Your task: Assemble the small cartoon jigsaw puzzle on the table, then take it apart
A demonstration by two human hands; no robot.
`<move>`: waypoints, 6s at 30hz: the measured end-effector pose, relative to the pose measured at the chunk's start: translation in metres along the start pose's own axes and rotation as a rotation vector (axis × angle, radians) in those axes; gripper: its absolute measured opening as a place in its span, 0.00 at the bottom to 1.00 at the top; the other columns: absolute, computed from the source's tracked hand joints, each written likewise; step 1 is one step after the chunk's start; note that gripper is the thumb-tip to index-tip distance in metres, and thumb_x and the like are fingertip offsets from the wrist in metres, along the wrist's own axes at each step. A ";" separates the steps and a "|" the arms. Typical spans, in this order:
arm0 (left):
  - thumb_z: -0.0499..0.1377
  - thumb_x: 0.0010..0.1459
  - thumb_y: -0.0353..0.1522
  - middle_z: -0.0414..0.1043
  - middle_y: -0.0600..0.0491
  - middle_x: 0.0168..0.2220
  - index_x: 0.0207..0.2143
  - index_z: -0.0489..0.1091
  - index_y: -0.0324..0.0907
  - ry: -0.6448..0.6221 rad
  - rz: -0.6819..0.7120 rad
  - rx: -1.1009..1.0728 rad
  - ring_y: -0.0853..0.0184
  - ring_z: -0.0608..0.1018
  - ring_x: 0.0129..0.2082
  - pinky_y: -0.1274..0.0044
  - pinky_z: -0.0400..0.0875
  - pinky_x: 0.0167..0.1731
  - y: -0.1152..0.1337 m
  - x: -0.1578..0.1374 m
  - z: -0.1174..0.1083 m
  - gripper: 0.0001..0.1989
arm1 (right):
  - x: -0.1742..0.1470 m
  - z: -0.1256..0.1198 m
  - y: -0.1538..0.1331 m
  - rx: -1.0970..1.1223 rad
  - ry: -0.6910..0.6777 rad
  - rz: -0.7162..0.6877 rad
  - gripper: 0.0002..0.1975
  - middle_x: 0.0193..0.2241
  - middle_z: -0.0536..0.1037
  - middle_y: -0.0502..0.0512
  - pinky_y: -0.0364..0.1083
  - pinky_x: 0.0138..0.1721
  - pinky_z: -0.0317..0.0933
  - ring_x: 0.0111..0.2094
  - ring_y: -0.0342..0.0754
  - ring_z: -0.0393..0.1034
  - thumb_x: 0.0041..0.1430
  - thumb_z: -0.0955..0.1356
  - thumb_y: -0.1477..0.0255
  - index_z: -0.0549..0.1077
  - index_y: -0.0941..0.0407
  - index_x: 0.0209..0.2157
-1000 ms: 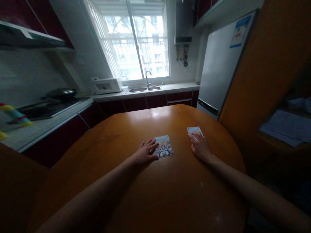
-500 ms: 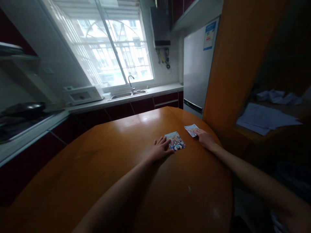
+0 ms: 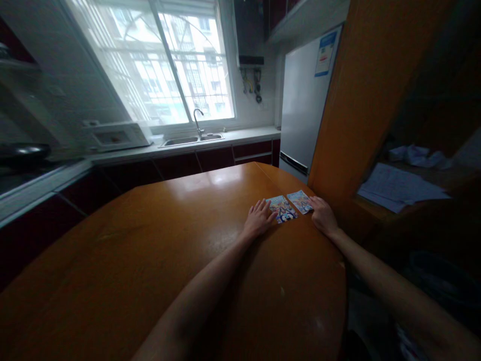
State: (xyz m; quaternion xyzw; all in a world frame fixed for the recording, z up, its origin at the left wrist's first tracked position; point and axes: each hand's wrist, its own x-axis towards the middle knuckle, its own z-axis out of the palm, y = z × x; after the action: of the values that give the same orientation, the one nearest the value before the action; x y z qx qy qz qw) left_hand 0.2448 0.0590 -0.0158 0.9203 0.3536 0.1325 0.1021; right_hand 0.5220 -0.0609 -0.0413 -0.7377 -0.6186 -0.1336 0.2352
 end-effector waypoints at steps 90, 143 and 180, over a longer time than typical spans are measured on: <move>0.54 0.68 0.38 0.72 0.48 0.60 0.57 0.74 0.44 0.158 -0.145 0.052 0.55 0.70 0.60 0.61 0.65 0.62 -0.105 -0.231 -0.086 0.19 | 0.048 -0.002 -0.081 0.066 -0.297 0.687 0.32 0.61 0.68 0.68 0.68 0.56 0.57 0.61 0.71 0.61 0.65 0.61 0.58 0.59 0.47 0.69; 0.54 0.64 0.37 0.79 0.50 0.43 0.49 0.70 0.41 0.237 -0.203 -0.418 0.63 0.79 0.43 0.73 0.73 0.46 -0.163 -0.227 -0.100 0.15 | -0.017 0.041 -0.391 0.576 -0.375 -0.196 0.24 0.53 0.76 0.66 0.53 0.55 0.56 0.54 0.59 0.67 0.64 0.68 0.66 0.68 0.59 0.59; 0.57 0.63 0.31 0.78 0.45 0.46 0.54 0.71 0.37 0.480 -0.309 -0.513 0.60 0.80 0.45 0.68 0.74 0.49 -0.203 -0.275 -0.105 0.18 | -0.003 0.077 -0.465 1.134 -0.436 -0.342 0.19 0.40 0.81 0.55 0.46 0.44 0.66 0.39 0.48 0.75 0.65 0.65 0.69 0.71 0.56 0.56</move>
State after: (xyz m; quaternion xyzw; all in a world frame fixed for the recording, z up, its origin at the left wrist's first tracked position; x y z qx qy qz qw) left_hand -0.1113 0.0304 -0.0209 0.7434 0.4575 0.4114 0.2621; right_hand 0.0607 0.0338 -0.0235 -0.3991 -0.7361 0.3331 0.4335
